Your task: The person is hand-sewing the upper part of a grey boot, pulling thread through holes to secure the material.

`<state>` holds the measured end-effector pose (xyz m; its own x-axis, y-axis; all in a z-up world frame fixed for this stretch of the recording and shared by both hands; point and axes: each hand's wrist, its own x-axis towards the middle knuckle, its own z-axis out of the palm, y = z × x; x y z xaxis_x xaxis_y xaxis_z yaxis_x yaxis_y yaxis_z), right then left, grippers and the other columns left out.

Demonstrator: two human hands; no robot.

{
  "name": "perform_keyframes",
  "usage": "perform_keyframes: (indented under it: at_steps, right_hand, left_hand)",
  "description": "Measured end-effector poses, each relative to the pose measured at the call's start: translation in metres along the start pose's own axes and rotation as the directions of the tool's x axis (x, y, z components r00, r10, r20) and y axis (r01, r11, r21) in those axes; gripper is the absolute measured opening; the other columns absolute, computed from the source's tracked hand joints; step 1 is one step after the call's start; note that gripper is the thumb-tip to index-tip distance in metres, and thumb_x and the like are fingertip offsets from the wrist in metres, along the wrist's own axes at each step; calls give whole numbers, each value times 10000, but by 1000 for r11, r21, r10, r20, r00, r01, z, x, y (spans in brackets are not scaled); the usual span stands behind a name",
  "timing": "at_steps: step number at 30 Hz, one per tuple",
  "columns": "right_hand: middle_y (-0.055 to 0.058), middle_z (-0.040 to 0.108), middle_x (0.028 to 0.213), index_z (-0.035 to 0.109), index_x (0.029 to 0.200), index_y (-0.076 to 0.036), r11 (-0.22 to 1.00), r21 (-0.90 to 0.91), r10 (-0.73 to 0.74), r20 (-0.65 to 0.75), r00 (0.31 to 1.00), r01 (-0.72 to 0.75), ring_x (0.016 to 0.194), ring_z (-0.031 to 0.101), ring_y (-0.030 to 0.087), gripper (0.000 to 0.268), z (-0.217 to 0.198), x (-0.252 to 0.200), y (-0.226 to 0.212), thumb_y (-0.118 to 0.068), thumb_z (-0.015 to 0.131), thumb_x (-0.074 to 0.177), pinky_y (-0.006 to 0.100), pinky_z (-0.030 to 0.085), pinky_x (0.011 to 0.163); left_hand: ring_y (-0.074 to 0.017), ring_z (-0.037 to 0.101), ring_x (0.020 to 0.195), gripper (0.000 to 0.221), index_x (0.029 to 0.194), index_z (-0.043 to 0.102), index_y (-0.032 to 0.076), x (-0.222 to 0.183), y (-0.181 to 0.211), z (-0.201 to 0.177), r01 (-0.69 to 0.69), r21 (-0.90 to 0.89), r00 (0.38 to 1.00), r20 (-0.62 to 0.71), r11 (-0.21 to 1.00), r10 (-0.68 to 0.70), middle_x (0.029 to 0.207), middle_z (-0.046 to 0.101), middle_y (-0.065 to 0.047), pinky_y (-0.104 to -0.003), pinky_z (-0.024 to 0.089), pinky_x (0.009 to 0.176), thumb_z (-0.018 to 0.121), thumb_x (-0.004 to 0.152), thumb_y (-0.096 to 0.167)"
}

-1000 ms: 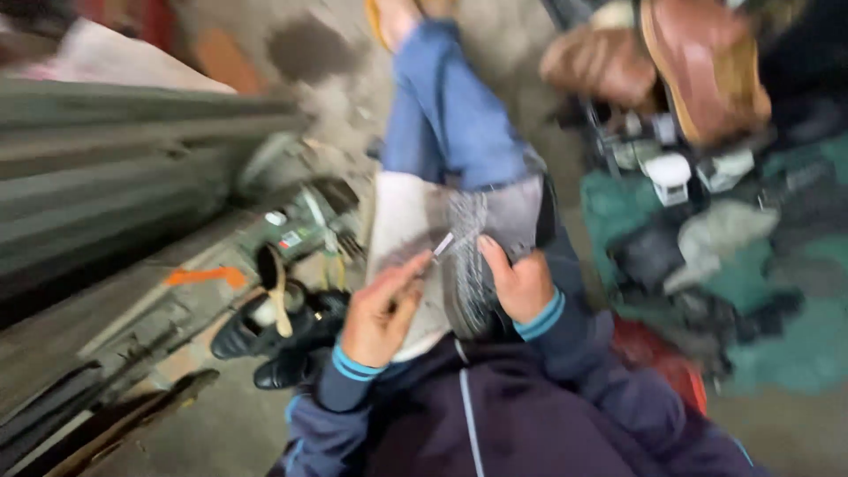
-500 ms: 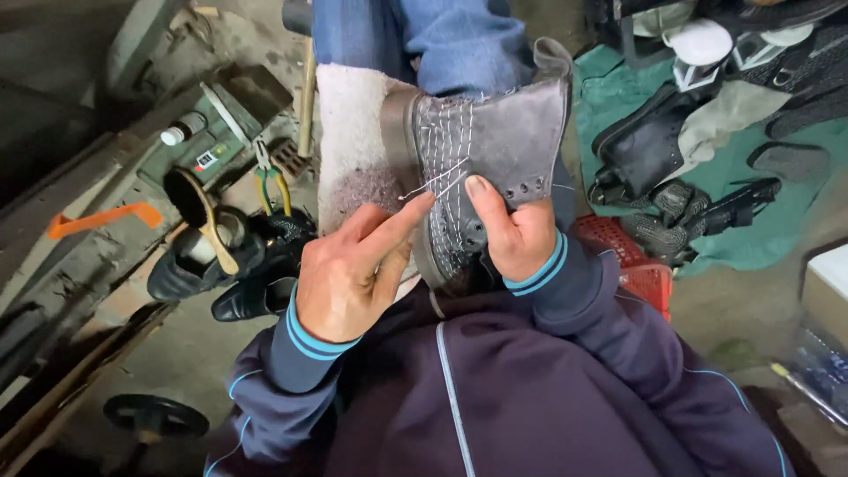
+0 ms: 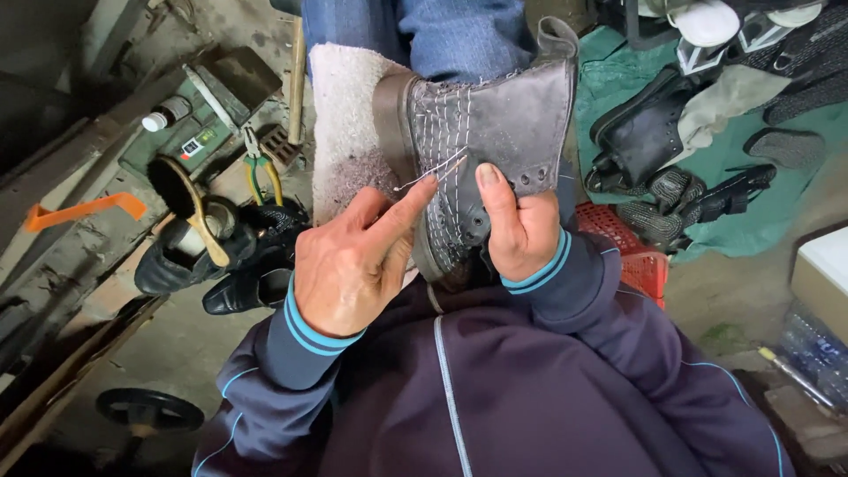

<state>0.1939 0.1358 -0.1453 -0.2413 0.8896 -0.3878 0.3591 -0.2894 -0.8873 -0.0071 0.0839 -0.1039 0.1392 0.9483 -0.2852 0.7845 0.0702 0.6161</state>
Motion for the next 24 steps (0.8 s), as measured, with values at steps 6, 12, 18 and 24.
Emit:
perform_keyframes:
  at_steps: [6,12,18,24]
  right_hand:
    - [251,542,1471,548,1395,73,907,-297,-307,18,951,298,1423,502,424,372,0,3,1,-159,487,1110,488,311,1301]
    - [194,728,784,683,824,46,876,-406,-287,0,958,262,710,700,417,403,8,-6,13,-169,487,1103,476,520,676]
    - [237,702,834,680,972,39,838,-438,-346,33,938,325,757,682,454,318,8,-6,24,-146,459,1106,511,504,668]
    - [87,716,872,579,1158,-16,897,-360,-229,123,966,259,758,705,288,412,-35,-17,-5,-409,564,1036,399,533,710]
  left_hand:
    - [-328,544,517,591,1526,505,303,7,6,3,45,85,993,103,995,-53,873,447,-38,-479,393,365,569,956,161]
    - [-367,519,431,624,1541,505,340,23,2,12,-32,121,995,99,992,20,753,435,-25,-510,427,360,580,952,147]
    - [-358,475,447,614,1520,524,310,26,-5,33,-54,68,997,54,996,50,786,445,-8,-488,414,360,563,943,105]
    - [-268,534,481,551,1529,497,200,27,-25,5,-187,-9,982,32,982,187,921,632,-27,-418,474,400,546,1000,52]
